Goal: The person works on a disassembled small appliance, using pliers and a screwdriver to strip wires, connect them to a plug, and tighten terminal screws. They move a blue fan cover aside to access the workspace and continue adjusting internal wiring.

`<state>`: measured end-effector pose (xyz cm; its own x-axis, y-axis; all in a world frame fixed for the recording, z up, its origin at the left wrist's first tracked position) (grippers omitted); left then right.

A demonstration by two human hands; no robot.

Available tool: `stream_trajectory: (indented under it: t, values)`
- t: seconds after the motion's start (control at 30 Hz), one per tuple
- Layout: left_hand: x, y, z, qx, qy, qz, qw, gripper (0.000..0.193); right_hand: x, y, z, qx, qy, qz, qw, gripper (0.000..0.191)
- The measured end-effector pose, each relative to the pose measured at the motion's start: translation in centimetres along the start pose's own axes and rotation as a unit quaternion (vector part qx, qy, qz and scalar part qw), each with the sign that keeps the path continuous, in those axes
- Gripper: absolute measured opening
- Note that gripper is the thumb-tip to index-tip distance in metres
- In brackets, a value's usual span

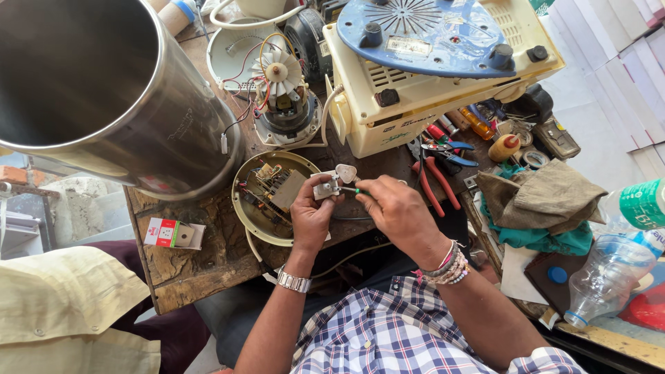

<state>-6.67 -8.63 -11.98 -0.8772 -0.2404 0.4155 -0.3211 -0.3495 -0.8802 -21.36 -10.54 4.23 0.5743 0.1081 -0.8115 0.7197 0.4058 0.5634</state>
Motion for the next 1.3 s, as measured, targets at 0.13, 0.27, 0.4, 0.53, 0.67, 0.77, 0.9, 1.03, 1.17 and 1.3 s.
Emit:
stream_trajectory:
  t: [0.13, 0.27, 0.4, 0.53, 0.67, 0.77, 0.9, 1.03, 1.17, 1.3]
  values:
    - [-0.1, -0.2, -0.2, -0.006, 0.003, -0.001, 1.000, 0.034, 0.0, -0.5, 0.2, 0.004, -0.035, 0.041, 0.999, 0.020]
    - [-0.1, -0.1, -0.1, -0.006, -0.002, -0.013, 1.000, 0.033, 0.6, -0.9, 0.5, 0.011, -0.031, 0.050, 0.998, 0.021]
    - [-0.2, 0.1, -0.3, -0.005, -0.002, -0.010, 1.000, 0.033, 0.7, -0.9, 0.5, 0.017, -0.035, 0.039, 0.998, 0.020]
    - [-0.1, -0.2, -0.1, 0.004, 0.007, -0.008, 1.000, 0.037, -0.3, -0.6, 0.4, 0.024, -0.053, 0.037, 0.998, 0.021]
    - [-0.1, -0.5, 0.0, -0.027, -0.004, -0.031, 0.999, 0.047, -1.4, -0.8, 0.3, 0.029, -0.070, 0.062, 0.995, 0.020]
    - [-0.1, -0.7, 0.1, -0.046, -0.013, -0.045, 0.998, 0.049, -1.3, -1.8, -0.1, 0.054, -0.078, 0.111, 0.989, 0.019]
    - [0.0, -0.8, 0.1, -0.048, -0.009, -0.048, 0.998, 0.049, 0.5, -4.2, -0.8, 0.093, -0.073, 0.083, 0.990, 0.020]
    - [-0.1, -1.0, 0.3, -0.044, 0.006, -0.046, 0.998, 0.049, 6.1, -7.7, -0.9, 0.286, 0.101, 0.325, 0.896, 0.026]
    - [-0.4, -1.1, -0.1, -0.037, 0.008, -0.062, 0.997, 0.052, 9.4, -7.9, -0.8, 0.268, 0.166, 0.448, 0.836, 0.052]
    - [-0.5, -1.4, -0.3, -0.010, 0.014, -0.031, 0.999, 0.052, 10.2, -8.1, -0.2, 0.281, 0.152, 0.509, 0.800, 0.064]
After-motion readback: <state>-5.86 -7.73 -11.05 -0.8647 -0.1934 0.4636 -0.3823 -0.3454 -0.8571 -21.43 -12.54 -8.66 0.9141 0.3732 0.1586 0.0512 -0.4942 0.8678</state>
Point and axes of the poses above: each hand's wrist, its own z-axis towards the middle knuckle, its own x-axis out of the palm, y = z × x, the point moved 5 cm from there along z, towards the middle knuckle, and after that the axes turned 13 degrees about x, right-handed, at the moved point
